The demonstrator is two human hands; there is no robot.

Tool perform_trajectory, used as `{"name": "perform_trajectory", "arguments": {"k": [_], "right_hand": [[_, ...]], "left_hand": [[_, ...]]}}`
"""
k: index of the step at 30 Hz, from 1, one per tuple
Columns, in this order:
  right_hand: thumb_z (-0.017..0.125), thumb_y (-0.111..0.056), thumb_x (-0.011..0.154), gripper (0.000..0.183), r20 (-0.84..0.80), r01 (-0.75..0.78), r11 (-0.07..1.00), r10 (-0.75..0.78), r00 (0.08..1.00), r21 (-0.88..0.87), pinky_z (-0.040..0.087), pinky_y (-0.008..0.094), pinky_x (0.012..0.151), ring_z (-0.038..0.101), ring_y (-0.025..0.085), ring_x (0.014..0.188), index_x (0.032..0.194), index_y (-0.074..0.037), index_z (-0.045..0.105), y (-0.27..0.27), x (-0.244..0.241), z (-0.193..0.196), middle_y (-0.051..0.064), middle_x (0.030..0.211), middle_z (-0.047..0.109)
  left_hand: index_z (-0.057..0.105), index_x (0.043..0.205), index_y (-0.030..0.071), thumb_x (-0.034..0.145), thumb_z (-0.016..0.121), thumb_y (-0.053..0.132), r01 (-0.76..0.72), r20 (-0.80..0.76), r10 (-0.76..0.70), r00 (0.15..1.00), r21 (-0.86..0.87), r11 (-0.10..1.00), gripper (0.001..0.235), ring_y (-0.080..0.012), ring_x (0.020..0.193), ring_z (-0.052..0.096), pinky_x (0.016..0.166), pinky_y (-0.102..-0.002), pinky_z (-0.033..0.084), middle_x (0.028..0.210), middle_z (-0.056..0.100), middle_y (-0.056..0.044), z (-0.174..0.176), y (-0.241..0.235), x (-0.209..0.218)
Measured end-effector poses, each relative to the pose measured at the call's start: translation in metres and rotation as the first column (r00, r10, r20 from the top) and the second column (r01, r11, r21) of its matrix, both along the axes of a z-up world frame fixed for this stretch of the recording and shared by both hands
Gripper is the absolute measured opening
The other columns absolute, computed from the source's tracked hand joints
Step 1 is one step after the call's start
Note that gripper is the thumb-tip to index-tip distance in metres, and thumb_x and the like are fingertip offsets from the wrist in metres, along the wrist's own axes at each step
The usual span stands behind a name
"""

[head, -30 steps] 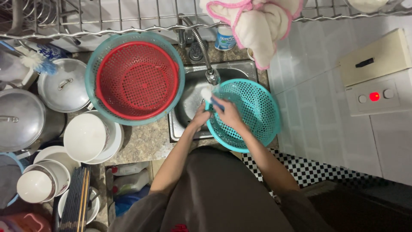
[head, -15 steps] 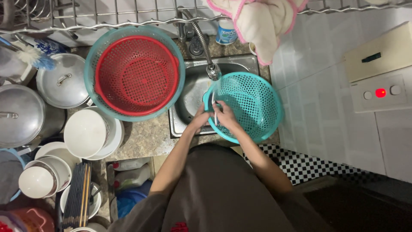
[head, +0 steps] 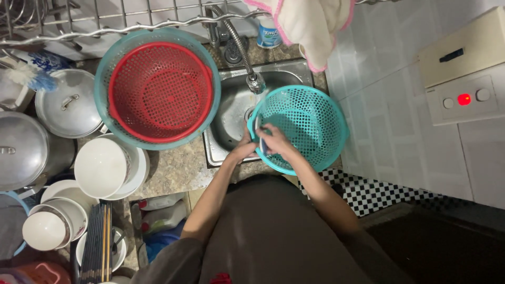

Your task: The person washes a plastic basket or colander with soap and a brush in a kitchen sink.

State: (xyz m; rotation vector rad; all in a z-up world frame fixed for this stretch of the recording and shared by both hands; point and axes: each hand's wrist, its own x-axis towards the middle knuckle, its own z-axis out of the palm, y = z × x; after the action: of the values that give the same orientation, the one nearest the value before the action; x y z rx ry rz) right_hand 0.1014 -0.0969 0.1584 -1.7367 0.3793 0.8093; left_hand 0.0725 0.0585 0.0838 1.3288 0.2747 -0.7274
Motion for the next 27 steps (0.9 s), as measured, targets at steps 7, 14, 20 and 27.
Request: {"name": "perform_trajectory", "arguments": {"k": [7, 14, 20, 27], "right_hand": [[0.065, -0.039, 0.099, 0.037, -0.079, 0.031, 0.989, -0.02, 0.997, 0.141, 0.033, 0.027, 0.039, 0.046, 0.009, 0.045, 0.125, -0.011, 0.062, -0.013, 0.027, -0.029, 0.004, 0.073, 0.062], [0.06, -0.036, 0.1, 0.034, -0.108, -0.054, 0.995, 0.063, 0.992, 0.086, 0.034, 0.024, 0.039, 0.048, 0.008, 0.047, 0.126, -0.014, 0.057, -0.012, 0.013, -0.006, 0.002, 0.075, 0.064], [0.051, -0.04, 0.104, 0.044, -0.121, -0.288, 0.937, 0.268, 0.956, -0.196, 0.039, 0.024, 0.04, 0.049, 0.007, 0.047, 0.144, -0.021, 0.055, -0.036, 0.023, -0.005, 0.003, 0.077, 0.069], [0.051, -0.036, 0.108, 0.044, 0.222, 0.316, 0.933, -0.35, 0.91, 0.175, 0.04, 0.028, 0.041, 0.052, 0.01, 0.049, 0.143, -0.01, 0.05, -0.046, 0.018, 0.027, 0.005, 0.078, 0.065]], "left_hand": [[-0.026, 0.159, 0.031, 0.085, 0.072, 0.001, -0.024, 0.254, 0.019, 0.967, 0.019, 1.0, 0.126, -0.0359, 0.134, 0.052, 0.086, -0.044, 0.064, 0.169, 0.015, -0.02, -0.04, -0.002, -0.009], [-0.008, 0.163, 0.036, 0.08, 0.069, -0.006, -0.128, 0.176, 0.135, 0.975, -0.049, 0.991, 0.12, -0.0319, 0.126, 0.057, 0.08, -0.041, 0.065, 0.164, 0.027, -0.017, 0.005, 0.007, -0.01], [0.001, 0.163, 0.032, 0.082, 0.066, 0.0, -0.135, 0.052, 0.137, 0.989, -0.039, 0.99, 0.108, -0.0311, 0.12, 0.063, 0.084, -0.043, 0.064, 0.154, 0.044, -0.015, 0.015, 0.021, -0.005], [0.03, 0.157, 0.006, 0.087, 0.057, 0.003, -0.252, -0.129, 0.236, 0.963, -0.129, 0.959, 0.076, -0.0288, 0.11, 0.068, 0.087, -0.048, 0.064, 0.14, 0.059, -0.019, -0.036, 0.029, 0.014]]}}
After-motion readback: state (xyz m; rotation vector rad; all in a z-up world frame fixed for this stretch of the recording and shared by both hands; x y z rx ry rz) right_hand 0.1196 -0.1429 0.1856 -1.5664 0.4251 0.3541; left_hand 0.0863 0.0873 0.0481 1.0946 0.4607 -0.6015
